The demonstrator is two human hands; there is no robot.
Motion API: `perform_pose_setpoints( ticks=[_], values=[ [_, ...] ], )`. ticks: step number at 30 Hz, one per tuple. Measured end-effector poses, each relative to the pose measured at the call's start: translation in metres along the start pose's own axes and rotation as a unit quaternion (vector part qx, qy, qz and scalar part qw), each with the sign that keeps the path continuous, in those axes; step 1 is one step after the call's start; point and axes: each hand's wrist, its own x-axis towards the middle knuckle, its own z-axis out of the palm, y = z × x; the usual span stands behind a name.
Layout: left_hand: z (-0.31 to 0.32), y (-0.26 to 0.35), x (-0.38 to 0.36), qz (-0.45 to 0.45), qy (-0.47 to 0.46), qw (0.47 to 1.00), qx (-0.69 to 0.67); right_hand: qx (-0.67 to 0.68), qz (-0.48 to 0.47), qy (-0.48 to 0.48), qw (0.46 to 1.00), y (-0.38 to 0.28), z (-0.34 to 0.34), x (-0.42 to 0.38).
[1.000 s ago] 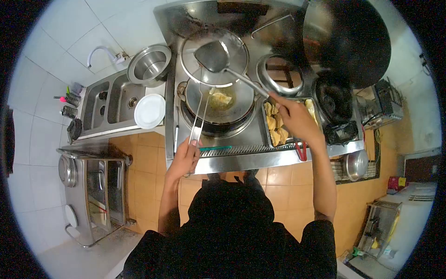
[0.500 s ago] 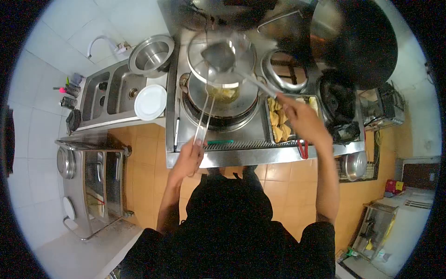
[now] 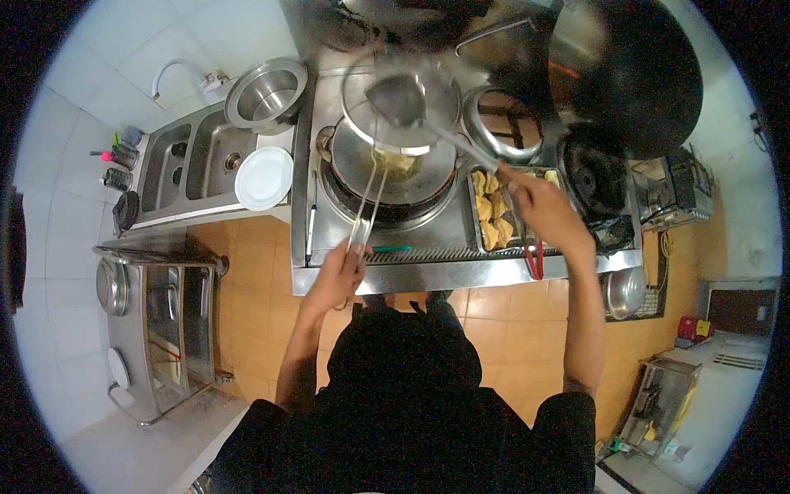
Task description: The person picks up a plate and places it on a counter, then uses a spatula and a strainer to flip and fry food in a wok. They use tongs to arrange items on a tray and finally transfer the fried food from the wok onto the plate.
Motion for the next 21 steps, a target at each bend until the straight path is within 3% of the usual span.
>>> perform_pose_setpoints(
  ticks=[2, 4, 7, 11, 14, 17, 19, 20, 21],
  values=[
    [-0.006, 0.028, -0.001, 0.029, -0.015, 0.999, -0.035, -0.01, -0.021, 0.089, 0.996, -0.021, -0.02, -0.007],
    [-0.008, 0.029, -0.003, 0.022, -0.019, 0.999, -0.031, -0.009, -0.046, 0.107, 0.993, -0.018, -0.016, -0.007],
    [-0.001, -0.017, -0.01, -0.05, 0.005, 0.999, -0.001, -0.015, 0.035, -0.015, 0.999, 0.018, 0.028, 0.004],
    [0.01, -0.065, -0.013, -0.073, -0.026, 0.995, -0.059, -0.005, -0.019, -0.005, 1.0, 0.04, 0.069, 0.007],
    [0.006, -0.03, -0.008, -0.066, 0.01, 0.998, -0.02, 0.032, 0.0, 0.014, 0.999, 0.023, 0.04, 0.002],
    [-0.006, 0.021, -0.007, 0.004, -0.007, 1.0, -0.015, 0.002, -0.014, 0.08, 0.997, -0.014, 0.004, -0.01],
    [-0.007, 0.028, -0.008, 0.019, -0.015, 0.999, -0.03, 0.001, -0.101, 0.17, 0.98, -0.01, 0.0, -0.01],
    [-0.006, 0.021, -0.01, 0.008, -0.004, 1.0, -0.025, 0.001, -0.101, 0.171, 0.98, -0.01, 0.002, -0.01],
    [-0.005, 0.013, -0.011, -0.001, 0.007, 1.0, -0.018, 0.002, -0.043, 0.109, 0.993, -0.011, 0.009, -0.011]
  ],
)
